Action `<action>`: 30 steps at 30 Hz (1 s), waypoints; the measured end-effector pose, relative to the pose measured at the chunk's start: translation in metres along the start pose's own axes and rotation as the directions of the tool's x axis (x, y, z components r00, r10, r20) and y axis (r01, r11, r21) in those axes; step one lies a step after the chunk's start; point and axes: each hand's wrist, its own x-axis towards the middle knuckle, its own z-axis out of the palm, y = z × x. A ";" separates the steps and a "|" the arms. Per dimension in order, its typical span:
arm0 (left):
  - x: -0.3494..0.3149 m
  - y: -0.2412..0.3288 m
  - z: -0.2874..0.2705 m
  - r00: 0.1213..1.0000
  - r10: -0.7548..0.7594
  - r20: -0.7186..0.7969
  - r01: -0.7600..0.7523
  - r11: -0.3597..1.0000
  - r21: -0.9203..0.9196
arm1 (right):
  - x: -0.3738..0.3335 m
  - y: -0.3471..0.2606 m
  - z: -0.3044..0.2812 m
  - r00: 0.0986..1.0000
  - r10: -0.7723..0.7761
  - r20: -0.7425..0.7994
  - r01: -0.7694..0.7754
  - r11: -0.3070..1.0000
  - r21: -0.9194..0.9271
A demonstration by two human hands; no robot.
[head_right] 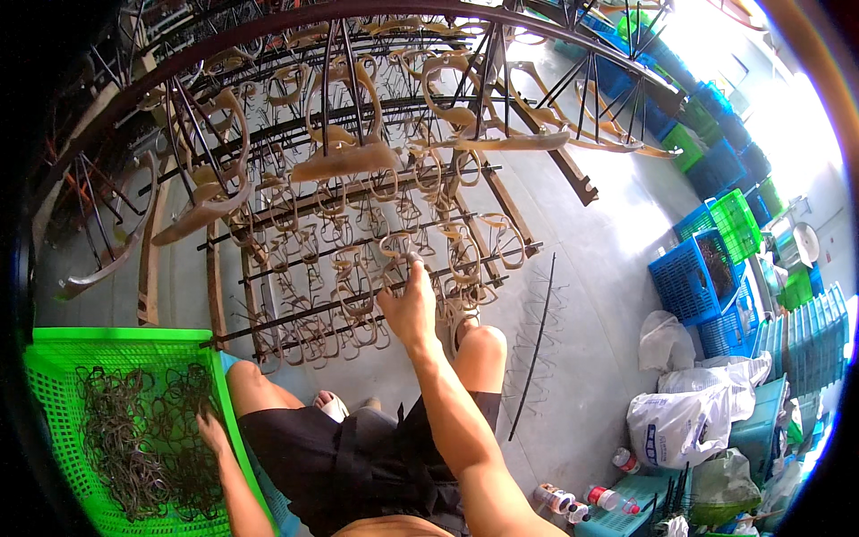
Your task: The person sits in a workshop and repeatedly picks up metal hooks from a green basket, then attaches them one by one to a wooden rack with horizontal rods. The person occasionally adjusts the rack and continues the repetitive assembly process.
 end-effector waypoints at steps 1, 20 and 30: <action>0.003 -0.005 0.001 1.000 0.006 -0.018 -0.006 1.000 0.030 | 0.002 -0.001 0.000 1.000 0.015 -0.008 -0.015 1.000 0.011; -0.016 0.032 0.007 1.000 -0.024 -0.007 0.024 0.998 -0.060 | 0.009 0.019 -0.009 0.986 0.022 -0.163 -0.023 1.000 -0.005; -0.064 0.142 -0.071 0.997 0.073 0.010 -0.041 0.657 -0.753 | -0.097 -0.100 0.019 0.923 -0.365 0.125 0.356 0.931 0.084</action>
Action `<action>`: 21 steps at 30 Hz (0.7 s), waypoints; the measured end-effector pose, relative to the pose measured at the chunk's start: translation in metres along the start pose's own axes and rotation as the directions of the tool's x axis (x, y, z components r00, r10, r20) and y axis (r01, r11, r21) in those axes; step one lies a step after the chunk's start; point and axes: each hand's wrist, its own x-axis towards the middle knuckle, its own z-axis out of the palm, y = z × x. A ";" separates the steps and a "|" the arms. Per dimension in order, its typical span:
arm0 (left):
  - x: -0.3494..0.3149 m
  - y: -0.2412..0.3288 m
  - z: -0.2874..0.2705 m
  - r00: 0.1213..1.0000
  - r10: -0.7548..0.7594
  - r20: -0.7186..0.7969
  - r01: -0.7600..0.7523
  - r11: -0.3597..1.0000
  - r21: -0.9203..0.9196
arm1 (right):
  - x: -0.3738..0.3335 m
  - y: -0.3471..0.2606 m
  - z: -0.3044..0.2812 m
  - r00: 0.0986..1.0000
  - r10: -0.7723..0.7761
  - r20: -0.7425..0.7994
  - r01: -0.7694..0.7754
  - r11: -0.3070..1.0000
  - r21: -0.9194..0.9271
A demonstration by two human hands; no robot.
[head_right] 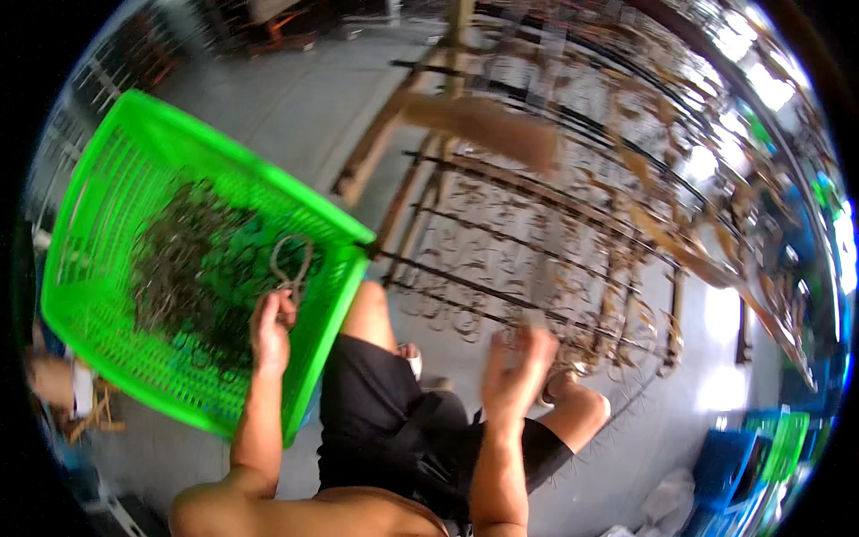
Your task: The person sits in a workshop and repeatedly picks up metal hooks from a green basket, then attaches them one by one to a wooden rack with horizontal rods. The person occasionally adjusts the rack and continues the repetitive assembly process.
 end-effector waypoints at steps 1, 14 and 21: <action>-0.006 0.007 0.005 0.998 -0.007 0.060 0.010 0.999 -0.053 | -0.010 -0.026 0.024 0.969 0.016 0.246 -0.086 0.958 0.275; -0.049 -0.017 0.020 0.969 0.157 0.189 -0.215 0.914 0.344 | -0.030 -0.047 0.096 0.936 0.283 0.208 -0.351 0.727 0.590; -0.011 -0.006 0.008 0.968 0.207 0.145 -0.253 0.775 0.580 | 0.030 0.038 0.084 0.768 0.525 -0.368 -0.307 0.805 0.507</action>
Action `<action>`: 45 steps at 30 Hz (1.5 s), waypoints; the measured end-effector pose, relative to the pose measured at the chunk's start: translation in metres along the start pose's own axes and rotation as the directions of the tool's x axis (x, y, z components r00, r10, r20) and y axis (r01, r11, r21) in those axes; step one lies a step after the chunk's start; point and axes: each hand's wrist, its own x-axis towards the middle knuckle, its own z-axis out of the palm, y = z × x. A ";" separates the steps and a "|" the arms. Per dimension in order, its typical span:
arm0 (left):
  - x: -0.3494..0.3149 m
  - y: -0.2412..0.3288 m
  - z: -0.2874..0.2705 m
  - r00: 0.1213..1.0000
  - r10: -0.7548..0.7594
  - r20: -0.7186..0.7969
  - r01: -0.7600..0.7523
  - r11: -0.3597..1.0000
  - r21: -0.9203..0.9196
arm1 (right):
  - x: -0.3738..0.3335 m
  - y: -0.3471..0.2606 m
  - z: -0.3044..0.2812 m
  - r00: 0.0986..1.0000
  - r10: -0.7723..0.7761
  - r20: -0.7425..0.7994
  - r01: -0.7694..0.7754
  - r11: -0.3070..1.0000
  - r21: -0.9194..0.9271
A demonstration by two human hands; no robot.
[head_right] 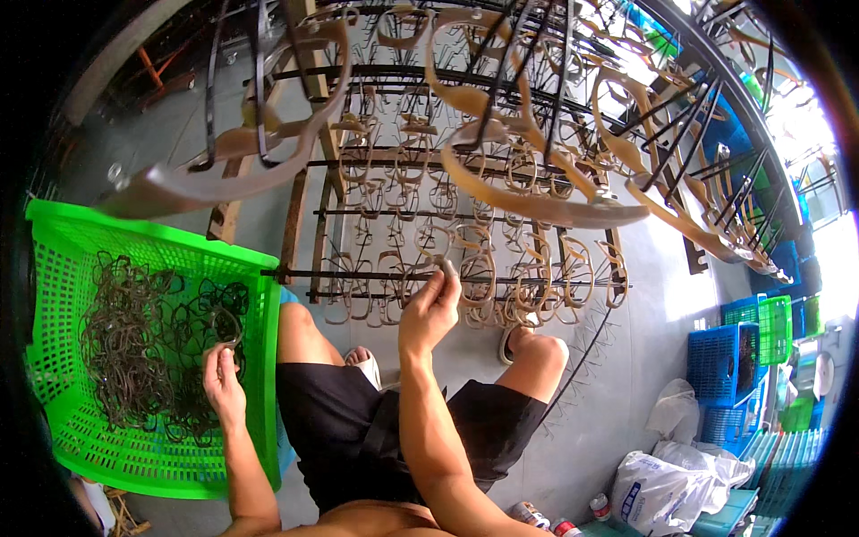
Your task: The person sits in a workshop and repeatedly picks up metal hooks from a green basket, then attaches them one by one to a wooden rack with horizontal rods. The person occasionally adjusts the rack and continues the repetitive assembly process.
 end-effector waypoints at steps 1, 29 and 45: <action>0.004 -0.004 -0.002 0.997 0.073 -0.003 -0.073 0.995 0.062 | -0.001 0.004 0.000 0.996 0.088 0.009 -0.088 0.996 0.028; 0.003 0.016 -0.002 0.963 -0.263 0.062 0.267 0.891 -0.367 | 0.003 -0.011 0.011 0.972 0.015 0.235 0.002 0.997 -0.074; 0.008 0.077 0.007 0.844 -0.103 0.526 0.419 0.740 -0.527 | -0.042 -0.082 -0.041 0.038 -0.004 0.999 -0.011 1.000 0.004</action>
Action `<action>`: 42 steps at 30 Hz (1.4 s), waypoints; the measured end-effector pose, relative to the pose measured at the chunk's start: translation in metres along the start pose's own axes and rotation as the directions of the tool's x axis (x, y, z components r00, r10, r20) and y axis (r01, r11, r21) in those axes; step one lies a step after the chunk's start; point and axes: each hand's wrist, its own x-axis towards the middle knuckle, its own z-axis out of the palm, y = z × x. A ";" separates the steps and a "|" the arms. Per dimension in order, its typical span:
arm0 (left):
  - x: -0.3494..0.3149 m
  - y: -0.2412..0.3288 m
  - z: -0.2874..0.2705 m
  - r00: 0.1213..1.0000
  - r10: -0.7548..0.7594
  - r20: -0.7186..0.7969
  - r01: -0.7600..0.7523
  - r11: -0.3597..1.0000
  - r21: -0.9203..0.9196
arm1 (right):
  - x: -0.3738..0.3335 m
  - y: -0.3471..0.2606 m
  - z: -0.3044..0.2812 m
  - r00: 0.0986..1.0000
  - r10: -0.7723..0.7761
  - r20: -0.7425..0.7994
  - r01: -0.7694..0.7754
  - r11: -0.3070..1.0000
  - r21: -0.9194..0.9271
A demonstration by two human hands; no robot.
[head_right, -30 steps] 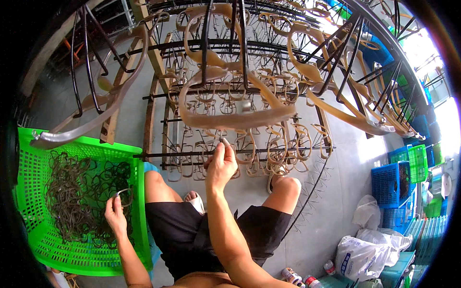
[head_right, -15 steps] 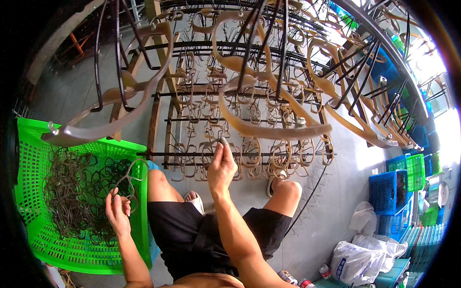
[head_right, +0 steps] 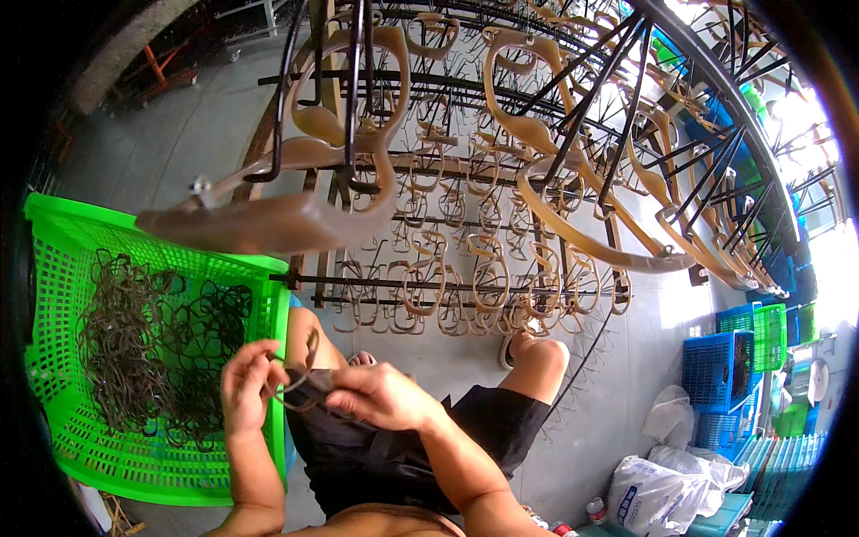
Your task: The person sits in a workshop and repeatedly picks up metal hooks from a green basket, then attaches them one by one to a wooden rack with horizontal rods. The person occasionally adjusts the rack and continues the repetitive assembly process.
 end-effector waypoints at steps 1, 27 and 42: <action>0.006 -0.003 0.001 0.997 0.022 -0.075 -0.025 0.999 -0.032 | 0.000 -0.001 -0.005 0.993 0.118 -0.020 -0.116 0.989 0.091; 0.115 -0.057 0.077 0.914 0.395 0.096 -0.389 0.781 0.488 | 0.106 0.072 0.014 0.233 0.243 -0.942 0.231 0.926 0.297; 0.109 -0.047 0.081 0.958 0.280 0.058 -0.272 0.828 0.491 | 0.110 0.073 0.014 0.243 0.321 -0.915 0.428 0.811 0.398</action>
